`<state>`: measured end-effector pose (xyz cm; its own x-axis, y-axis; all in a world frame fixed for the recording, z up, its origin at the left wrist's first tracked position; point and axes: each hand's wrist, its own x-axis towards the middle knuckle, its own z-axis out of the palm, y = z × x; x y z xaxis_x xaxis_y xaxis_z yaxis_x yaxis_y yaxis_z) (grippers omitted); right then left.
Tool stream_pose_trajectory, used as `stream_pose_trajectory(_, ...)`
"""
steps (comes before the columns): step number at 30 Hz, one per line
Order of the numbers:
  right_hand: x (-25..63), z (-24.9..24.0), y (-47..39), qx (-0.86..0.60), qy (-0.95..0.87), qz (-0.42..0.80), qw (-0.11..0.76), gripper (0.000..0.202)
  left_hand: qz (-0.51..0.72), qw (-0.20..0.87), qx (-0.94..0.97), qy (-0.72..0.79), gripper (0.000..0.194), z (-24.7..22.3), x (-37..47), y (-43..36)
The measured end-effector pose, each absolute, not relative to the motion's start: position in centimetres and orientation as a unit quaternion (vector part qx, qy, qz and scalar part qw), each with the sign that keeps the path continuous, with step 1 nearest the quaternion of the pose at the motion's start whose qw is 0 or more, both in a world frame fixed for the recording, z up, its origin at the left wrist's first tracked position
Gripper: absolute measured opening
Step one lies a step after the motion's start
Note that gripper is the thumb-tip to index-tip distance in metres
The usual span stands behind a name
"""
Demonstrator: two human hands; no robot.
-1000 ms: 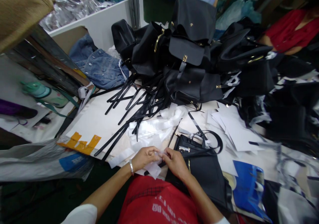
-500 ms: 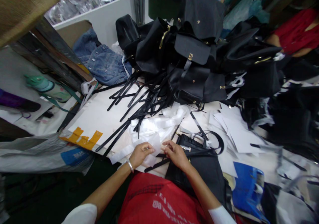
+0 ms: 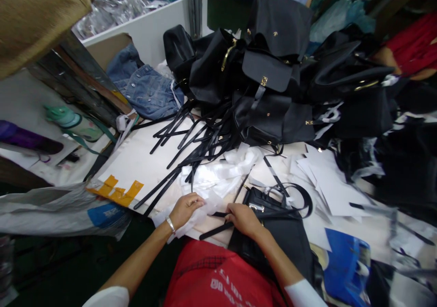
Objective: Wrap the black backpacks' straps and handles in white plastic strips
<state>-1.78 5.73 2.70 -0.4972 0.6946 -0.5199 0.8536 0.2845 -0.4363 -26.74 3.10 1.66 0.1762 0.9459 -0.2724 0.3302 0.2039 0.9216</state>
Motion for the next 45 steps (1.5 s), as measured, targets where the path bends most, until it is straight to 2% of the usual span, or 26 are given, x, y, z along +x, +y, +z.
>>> stream_pose_trajectory(6, 1.4, 7.6, 6.7, 0.509, 0.763, -0.388, -0.086, 0.018, 0.285, 0.524, 0.570, 0.565, 0.023, 1.8, -26.1, 3.5)
stream_pose_trajectory(8, 1.5, 8.4, 6.8, 0.495, 0.764, -0.396, -0.121, 0.019, 0.277, 0.527, 0.577, 0.559, 0.023, 1.9, -25.6, 3.8)
stream_pose_trajectory(18, 1.1, 8.2, 6.2, 0.495, 0.798, -0.340, -0.051, 0.024, 0.247, 0.530, 0.607, 0.538, 0.026, 3.0, -24.8, 4.4)
stream_pose_trajectory(25, 1.4, 9.3, 6.5, 0.434, 0.813, -0.388, -0.002, 0.027, 0.199, 0.498, 0.654, 0.533, 0.023, 4.0, -23.7, 4.4)
stream_pose_trajectory(32, 1.1, 9.3, 6.1, 0.447, 0.796, -0.408, 0.026, 0.028, 0.127, 0.497, 0.688, 0.514, 0.021, 4.1, -22.0, 4.3)
stream_pose_trajectory(42, 0.9, 7.5, 4.2, 0.452, 0.798, -0.399, 0.002, 0.041, 0.119, 0.565, 0.622, 0.528, 0.027, 2.8, -19.7, 3.7)
stream_pose_trajectory(45, 3.1, 7.4, 4.5, 0.474, 0.794, -0.381, -0.018, 0.031, 0.141, 0.580, 0.588, 0.546, 0.028, 2.5, -19.9, 3.9)
